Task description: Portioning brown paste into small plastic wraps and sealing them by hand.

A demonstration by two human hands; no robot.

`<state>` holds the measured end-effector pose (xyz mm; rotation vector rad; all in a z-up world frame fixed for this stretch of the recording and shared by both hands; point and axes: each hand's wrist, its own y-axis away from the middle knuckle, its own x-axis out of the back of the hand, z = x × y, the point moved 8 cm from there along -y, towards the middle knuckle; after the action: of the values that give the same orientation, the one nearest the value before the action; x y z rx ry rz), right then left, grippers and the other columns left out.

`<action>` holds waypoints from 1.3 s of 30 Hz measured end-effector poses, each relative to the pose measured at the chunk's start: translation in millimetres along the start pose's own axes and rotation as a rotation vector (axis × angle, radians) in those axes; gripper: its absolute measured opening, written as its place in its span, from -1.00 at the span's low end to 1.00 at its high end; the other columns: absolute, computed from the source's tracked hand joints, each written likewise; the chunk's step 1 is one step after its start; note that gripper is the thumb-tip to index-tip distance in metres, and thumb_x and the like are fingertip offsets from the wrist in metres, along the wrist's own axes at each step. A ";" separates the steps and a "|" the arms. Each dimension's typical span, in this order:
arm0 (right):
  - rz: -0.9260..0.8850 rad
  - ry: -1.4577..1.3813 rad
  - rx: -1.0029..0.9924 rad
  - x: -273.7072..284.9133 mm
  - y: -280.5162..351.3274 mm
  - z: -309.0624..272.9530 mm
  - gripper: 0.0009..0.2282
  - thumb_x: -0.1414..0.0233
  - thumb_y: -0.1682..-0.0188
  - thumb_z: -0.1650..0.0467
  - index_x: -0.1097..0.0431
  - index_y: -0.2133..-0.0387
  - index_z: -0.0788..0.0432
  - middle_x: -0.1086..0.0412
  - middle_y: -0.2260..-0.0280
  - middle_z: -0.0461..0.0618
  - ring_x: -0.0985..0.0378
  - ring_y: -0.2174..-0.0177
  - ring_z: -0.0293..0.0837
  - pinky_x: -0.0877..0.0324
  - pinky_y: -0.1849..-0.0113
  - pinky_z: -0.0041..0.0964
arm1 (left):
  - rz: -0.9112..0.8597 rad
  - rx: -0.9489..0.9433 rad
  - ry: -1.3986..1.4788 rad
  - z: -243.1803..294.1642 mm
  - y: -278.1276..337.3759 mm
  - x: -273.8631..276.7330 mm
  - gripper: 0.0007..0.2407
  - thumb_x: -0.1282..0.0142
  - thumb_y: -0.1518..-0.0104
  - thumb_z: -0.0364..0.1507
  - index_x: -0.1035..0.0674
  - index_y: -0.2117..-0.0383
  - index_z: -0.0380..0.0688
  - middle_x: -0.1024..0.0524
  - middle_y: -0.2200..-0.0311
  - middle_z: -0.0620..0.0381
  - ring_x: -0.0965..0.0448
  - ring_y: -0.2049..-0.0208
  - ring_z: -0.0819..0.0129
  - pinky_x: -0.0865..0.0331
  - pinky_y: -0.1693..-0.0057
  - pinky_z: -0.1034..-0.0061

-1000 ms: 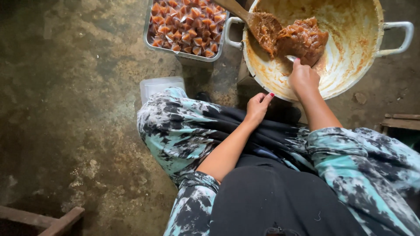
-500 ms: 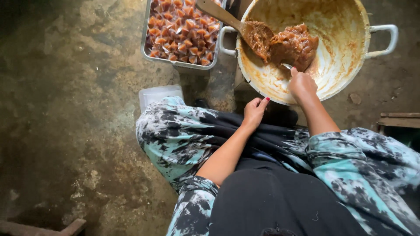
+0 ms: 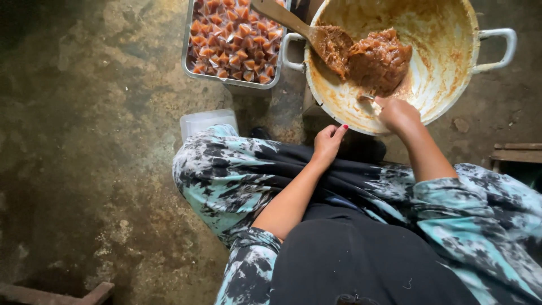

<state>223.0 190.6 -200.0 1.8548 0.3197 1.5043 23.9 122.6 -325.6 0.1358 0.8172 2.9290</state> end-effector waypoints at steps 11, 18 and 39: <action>0.037 -0.009 0.043 14.1 7.0 1.5 -0.54 0.15 -0.11 0.35 -0.26 -0.29 -0.32 -0.41 -0.08 0.47 -0.41 -0.11 0.42 -0.29 -0.12 0.25 | -0.001 -0.009 -0.031 -1.0 -7.2 2.6 -0.68 -0.19 -0.16 -0.03 -0.68 0.45 0.02 -0.63 0.51 0.15 -0.66 0.33 0.21 -0.50 0.18 0.37; -0.038 0.014 0.030 6.3 8.4 1.2 -0.54 0.16 -0.10 0.36 -0.26 -0.31 -0.20 -0.37 -0.13 0.51 -0.37 -0.15 0.41 -0.25 -0.16 0.26 | -0.005 0.003 -0.035 -3.6 -2.8 3.6 -0.65 -0.19 -0.15 0.00 -0.67 0.47 0.01 -0.63 0.52 0.15 -0.65 0.34 0.21 -0.49 0.18 0.36; -0.011 0.037 0.009 18.7 18.1 -20.0 -0.62 0.05 -0.02 0.32 -0.52 -0.06 0.17 -0.46 -0.04 0.46 -0.45 -0.08 0.40 -0.32 -0.08 0.28 | 0.009 -0.008 -0.009 -27.3 -19.0 -4.6 -0.68 -0.23 -0.14 -0.03 -0.67 0.48 0.02 -0.61 0.55 0.14 -0.64 0.41 0.24 -0.49 0.25 0.37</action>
<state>205.6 196.1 -172.8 1.8311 0.3545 1.5337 26.7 124.2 -359.0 0.1519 0.8056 2.9374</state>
